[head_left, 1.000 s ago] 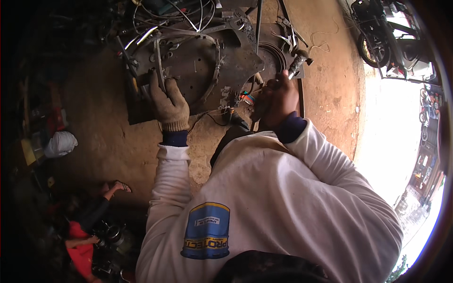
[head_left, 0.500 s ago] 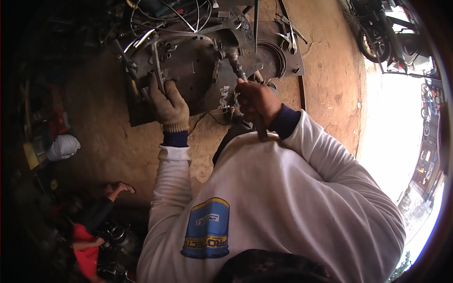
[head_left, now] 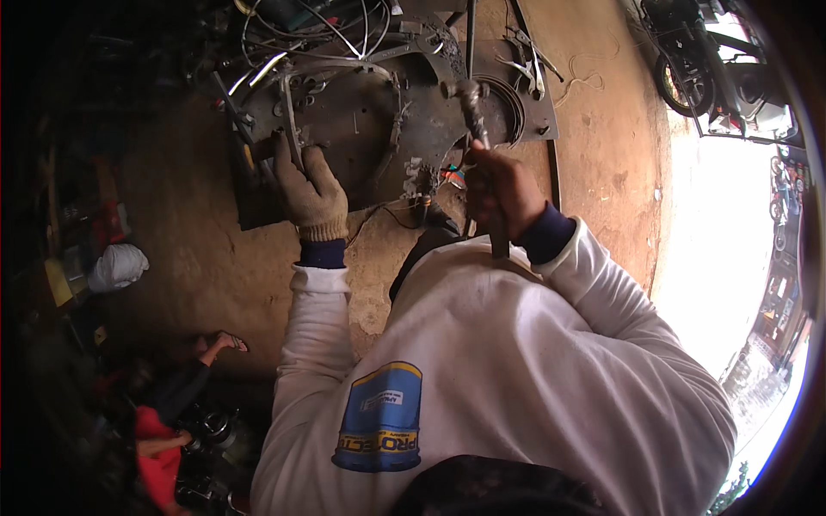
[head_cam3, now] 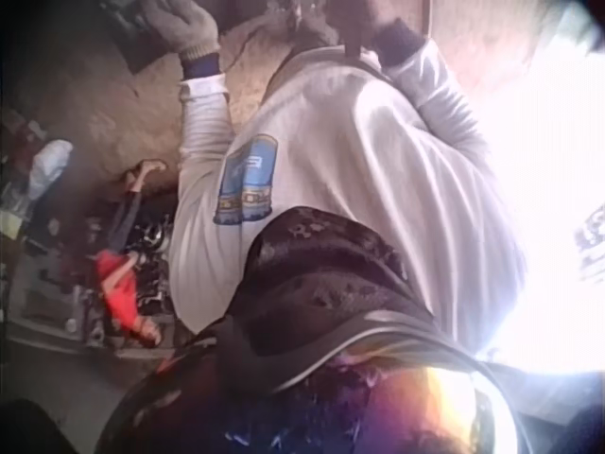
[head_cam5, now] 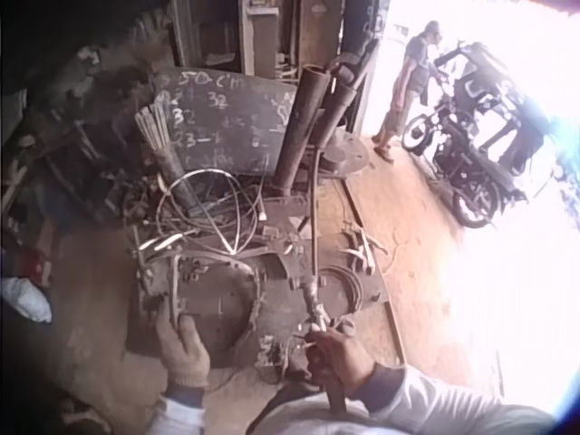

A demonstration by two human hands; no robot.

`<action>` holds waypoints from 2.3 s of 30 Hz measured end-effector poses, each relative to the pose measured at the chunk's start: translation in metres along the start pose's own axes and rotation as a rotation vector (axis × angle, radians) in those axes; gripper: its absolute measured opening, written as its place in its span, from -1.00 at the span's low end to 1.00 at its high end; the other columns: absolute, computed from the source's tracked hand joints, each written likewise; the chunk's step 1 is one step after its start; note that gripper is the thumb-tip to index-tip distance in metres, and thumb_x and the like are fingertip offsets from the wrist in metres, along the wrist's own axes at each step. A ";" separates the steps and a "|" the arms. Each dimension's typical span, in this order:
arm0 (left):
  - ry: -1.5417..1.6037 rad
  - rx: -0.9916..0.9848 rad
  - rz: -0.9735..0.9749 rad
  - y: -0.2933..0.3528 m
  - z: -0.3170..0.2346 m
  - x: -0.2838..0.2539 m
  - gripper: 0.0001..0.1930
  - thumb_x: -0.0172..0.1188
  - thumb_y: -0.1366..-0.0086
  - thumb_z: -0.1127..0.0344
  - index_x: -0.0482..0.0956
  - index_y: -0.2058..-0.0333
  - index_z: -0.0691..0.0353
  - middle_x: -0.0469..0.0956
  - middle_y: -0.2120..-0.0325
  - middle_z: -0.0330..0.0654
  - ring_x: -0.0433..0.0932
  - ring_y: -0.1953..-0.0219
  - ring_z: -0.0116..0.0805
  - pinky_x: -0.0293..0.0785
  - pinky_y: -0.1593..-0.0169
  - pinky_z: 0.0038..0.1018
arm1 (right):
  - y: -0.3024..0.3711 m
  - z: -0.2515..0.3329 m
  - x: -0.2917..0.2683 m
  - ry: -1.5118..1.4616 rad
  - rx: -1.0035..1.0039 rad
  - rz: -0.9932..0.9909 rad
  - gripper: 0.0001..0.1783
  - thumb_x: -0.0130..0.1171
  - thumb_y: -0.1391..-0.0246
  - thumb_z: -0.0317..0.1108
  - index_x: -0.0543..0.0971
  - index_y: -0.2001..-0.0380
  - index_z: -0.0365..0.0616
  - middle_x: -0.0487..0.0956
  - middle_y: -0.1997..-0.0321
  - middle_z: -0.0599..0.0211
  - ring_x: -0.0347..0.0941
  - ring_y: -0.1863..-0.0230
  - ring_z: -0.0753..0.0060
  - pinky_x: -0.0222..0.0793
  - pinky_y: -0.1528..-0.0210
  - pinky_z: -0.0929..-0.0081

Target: The person welds a metal frame using a handheld welding torch, creating bright sparks. They then use an angle grinder to smooth the welded area, generating a shower of sparks. The person also uses a hammer to tap the metal frame and a wrench to adjust components.

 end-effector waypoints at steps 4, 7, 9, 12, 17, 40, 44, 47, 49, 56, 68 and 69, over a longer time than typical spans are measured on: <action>-0.079 0.159 -0.128 0.001 -0.008 0.000 -0.52 0.04 -0.46 0.21 0.36 -0.21 0.42 0.58 0.15 -0.04 0.57 0.24 -0.27 0.51 0.07 -0.39 | 0.002 0.018 -0.022 -0.272 -0.161 -0.031 -0.68 -0.06 -0.41 0.01 0.47 0.17 0.01 0.26 0.60 0.52 0.21 0.62 0.54 0.18 0.58 0.47; -0.023 0.057 -0.021 -0.003 -0.011 -0.002 -0.51 0.04 -0.45 0.22 0.35 -0.22 0.43 0.58 0.08 0.01 0.58 0.12 -0.22 0.50 -0.02 -0.36 | -0.001 0.014 -0.012 -0.417 -0.387 -0.268 -0.69 0.00 -0.39 -0.02 0.44 0.24 -0.04 0.29 0.62 0.49 0.21 0.65 0.50 0.18 0.59 0.39; -0.016 0.048 -0.032 0.000 -0.015 0.005 -0.51 0.04 -0.45 0.23 0.34 -0.22 0.45 0.55 0.01 0.05 0.57 0.04 -0.18 0.48 -0.07 -0.34 | -0.024 -0.013 0.016 -0.130 -0.180 -0.103 -0.71 0.03 -0.38 -0.06 0.44 0.25 -0.05 0.31 0.61 0.48 0.20 0.67 0.48 0.17 0.60 0.38; 0.040 -0.007 -0.029 0.002 -0.013 0.001 -0.50 0.04 -0.45 0.23 0.33 -0.22 0.47 0.51 -0.05 0.07 0.55 -0.02 -0.17 0.46 -0.10 -0.34 | -0.010 -0.024 0.035 0.076 0.083 -0.006 -0.72 -0.02 -0.41 -0.03 0.38 0.38 0.13 0.24 0.63 0.61 0.13 0.70 0.60 0.11 0.66 0.51; 0.026 0.044 -0.068 0.003 -0.014 -0.002 -0.51 0.04 -0.44 0.25 0.34 -0.22 0.47 0.52 -0.05 0.07 0.54 -0.03 -0.15 0.44 -0.14 -0.33 | 0.008 0.010 0.000 -0.142 -0.032 -0.021 -0.77 -0.03 -0.40 -0.03 0.42 0.29 0.14 0.30 0.58 0.58 0.18 0.67 0.58 0.09 0.65 0.53; 0.092 0.023 -0.136 0.009 0.001 0.000 -0.54 0.25 -0.36 0.24 0.48 -0.16 0.30 0.63 0.11 0.07 0.65 0.09 -0.06 0.57 0.01 -0.27 | 0.005 0.131 0.209 3.083 -0.588 0.420 -0.51 0.05 -0.35 -0.20 0.37 -0.32 0.32 0.67 0.19 0.17 0.66 0.20 0.21 0.62 0.25 0.25; 0.161 0.077 -0.181 0.009 0.008 0.000 -0.56 0.25 -0.36 0.23 0.50 -0.14 0.30 0.64 0.12 0.06 0.67 0.12 -0.06 0.58 0.04 -0.28 | -0.011 0.128 0.208 2.925 -0.879 0.435 -0.52 0.07 -0.34 -0.25 0.43 -0.29 0.42 0.68 0.19 0.22 0.67 0.23 0.25 0.64 0.28 0.32; 0.093 0.091 -0.199 0.008 -0.004 -0.001 -0.57 0.26 -0.35 0.24 0.51 -0.12 0.30 0.65 0.16 0.05 0.68 0.14 -0.08 0.60 0.07 -0.30 | -0.004 0.131 0.209 2.974 -0.931 0.482 -0.64 -0.01 -0.31 -0.40 0.54 -0.12 0.11 0.68 0.23 0.14 0.67 0.25 0.26 0.63 0.27 0.34; 0.036 0.084 -0.192 0.013 -0.006 -0.008 -0.58 0.27 -0.34 0.25 0.52 -0.11 0.29 0.66 0.18 0.05 0.69 0.15 -0.09 0.61 0.09 -0.31 | -0.011 0.144 0.213 2.965 -0.536 0.592 -0.58 -0.02 -0.35 -0.31 0.43 -0.24 0.21 0.68 0.21 0.13 0.67 0.21 0.23 0.63 0.21 0.27; 0.003 0.129 -0.262 0.010 -0.005 -0.005 -0.61 0.28 -0.33 0.27 0.54 -0.10 0.23 0.67 0.18 0.01 0.70 0.18 -0.11 0.62 0.14 -0.33 | -0.003 0.122 0.219 3.034 -0.768 0.505 -0.39 0.02 -0.34 -0.32 0.29 -0.38 0.51 0.70 0.22 0.30 0.68 0.29 0.39 0.63 0.27 0.35; 0.085 0.059 -0.229 0.009 -0.009 -0.009 -0.62 0.27 -0.33 0.30 0.54 -0.09 0.28 0.69 0.18 -0.02 0.70 0.15 -0.06 0.61 0.10 -0.27 | 0.008 0.134 0.223 3.039 -0.690 0.422 -0.42 -0.03 -0.38 -0.18 0.24 -0.40 0.62 0.69 0.12 0.29 0.66 0.25 0.25 0.62 0.16 0.26; 0.044 0.084 -0.248 0.009 -0.010 -0.010 -0.62 0.27 -0.33 0.30 0.54 -0.08 0.28 0.69 0.19 -0.02 0.70 0.17 -0.07 0.61 0.11 -0.28 | 0.009 0.132 0.227 3.025 -0.748 0.424 -0.43 -0.03 -0.38 -0.18 0.24 -0.40 0.62 0.69 0.09 0.29 0.66 0.24 0.26 0.63 0.17 0.26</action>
Point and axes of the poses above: each hand's wrist, its own y-axis away from the middle knuckle, its own x-axis out of the palm, z = x × y, the point moved 4 cm from there along -y, towards the middle knuckle
